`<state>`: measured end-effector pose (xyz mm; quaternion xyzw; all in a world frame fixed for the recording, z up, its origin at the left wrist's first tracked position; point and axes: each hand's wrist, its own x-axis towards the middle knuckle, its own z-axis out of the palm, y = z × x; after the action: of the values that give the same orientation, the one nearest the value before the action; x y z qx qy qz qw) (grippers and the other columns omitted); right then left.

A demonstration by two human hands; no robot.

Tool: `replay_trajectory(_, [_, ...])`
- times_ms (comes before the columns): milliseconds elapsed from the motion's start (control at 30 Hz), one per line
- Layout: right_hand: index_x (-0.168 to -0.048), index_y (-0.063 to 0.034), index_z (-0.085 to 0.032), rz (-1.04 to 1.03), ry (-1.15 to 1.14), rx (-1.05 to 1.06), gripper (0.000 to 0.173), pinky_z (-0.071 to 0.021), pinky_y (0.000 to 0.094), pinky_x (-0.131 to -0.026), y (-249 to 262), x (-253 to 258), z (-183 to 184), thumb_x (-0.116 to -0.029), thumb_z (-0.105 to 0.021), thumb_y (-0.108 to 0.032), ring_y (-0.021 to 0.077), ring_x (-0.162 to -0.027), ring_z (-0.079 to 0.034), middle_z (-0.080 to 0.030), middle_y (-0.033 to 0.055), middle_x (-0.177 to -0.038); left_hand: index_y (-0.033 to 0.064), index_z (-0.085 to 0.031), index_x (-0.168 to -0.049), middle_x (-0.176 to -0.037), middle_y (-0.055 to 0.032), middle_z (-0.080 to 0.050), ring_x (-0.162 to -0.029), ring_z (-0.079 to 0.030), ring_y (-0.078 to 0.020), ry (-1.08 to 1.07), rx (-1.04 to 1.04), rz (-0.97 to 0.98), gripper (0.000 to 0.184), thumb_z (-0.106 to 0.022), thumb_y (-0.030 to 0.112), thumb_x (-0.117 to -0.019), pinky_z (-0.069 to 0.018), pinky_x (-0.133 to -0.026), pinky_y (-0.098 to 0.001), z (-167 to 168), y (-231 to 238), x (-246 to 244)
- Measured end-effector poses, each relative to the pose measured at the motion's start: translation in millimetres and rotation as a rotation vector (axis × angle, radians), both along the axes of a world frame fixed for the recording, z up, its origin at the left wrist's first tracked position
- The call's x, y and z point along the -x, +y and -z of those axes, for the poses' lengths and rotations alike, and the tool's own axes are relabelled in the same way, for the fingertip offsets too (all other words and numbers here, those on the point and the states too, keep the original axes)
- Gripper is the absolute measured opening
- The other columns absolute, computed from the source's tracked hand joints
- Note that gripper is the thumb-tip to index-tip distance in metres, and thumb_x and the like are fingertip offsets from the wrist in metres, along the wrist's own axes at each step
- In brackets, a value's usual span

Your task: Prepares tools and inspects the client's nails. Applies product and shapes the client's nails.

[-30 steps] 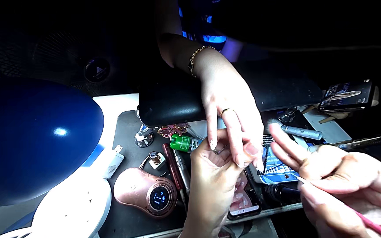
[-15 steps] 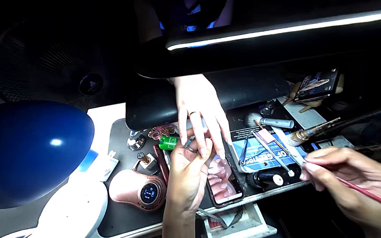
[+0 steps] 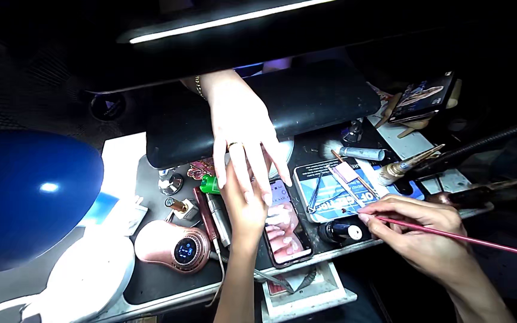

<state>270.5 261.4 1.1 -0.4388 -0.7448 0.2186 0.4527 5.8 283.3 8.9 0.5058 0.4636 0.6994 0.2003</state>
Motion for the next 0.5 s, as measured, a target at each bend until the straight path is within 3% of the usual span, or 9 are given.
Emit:
replay_trajectory(100, [-0.083,-0.0066,-0.079,-0.006,-0.011,-0.020,0.015,-0.0452,0.0053,-0.056,1.4,0.0,2.8,-0.0831,-0.073,-0.020,-0.0101,-0.065,-0.058,-0.072,-0.0030,-0.079,-0.0012,-0.057,-0.126,-0.103,-0.0018,-0.068,-0.090,-0.066,-0.0047,-0.019,0.003,-0.002,0.037,-0.069,-0.001,-0.0910,-0.0579,-0.079,-0.0235,-0.3,1.8,-1.6])
replay_trajectory(167, [-0.085,-0.0051,-0.078,-0.025,-0.004,-0.004,0.016,-0.0489,0.0057,-0.057,1.0,-1.3,2.7,-0.0844,-0.073,-0.020,-0.0093,-0.066,-0.061,-0.073,-0.0021,-0.081,-0.0027,-0.058,-0.125,-0.107,-0.0048,-0.069,-0.098,-0.068,-0.0079,-0.003,-0.007,-0.014,0.035,-0.069,-0.002,-0.0913,-0.0590,-0.088,-0.0268,-2.4,3.2,-2.4])
replay_trajectory(400, [-0.085,-0.0029,-0.078,-0.046,0.003,0.003,0.016,-0.0509,0.0073,-0.056,3.0,-4.5,5.1,-0.0849,-0.073,-0.018,-0.0065,-0.065,-0.063,-0.073,0.0012,-0.081,-0.0030,-0.065,-0.104,-0.092,-0.0063,-0.068,-0.091,-0.066,-0.0078,0.147,-0.068,-0.267,0.021,-0.073,0.004,-0.0858,-0.0539,-0.086,-0.0255,-7.3,15.9,-10.1])
replay_trajectory(500, [-0.091,-0.0017,-0.076,-0.093,0.101,0.041,0.010,-0.0543,0.0101,-0.056,1.9,-9.8,-5.7,-0.0884,-0.073,-0.011,-0.0037,-0.066,-0.065,-0.073,-0.0001,-0.086,-0.0021,-0.066,-0.099,-0.087,-0.0054,-0.069,-0.087,-0.067,-0.0085,0.148,-0.046,-0.296,0.020,-0.076,0.007,-0.0847,-0.0552,-0.083,-0.0260,-14.8,19.3,-15.0])
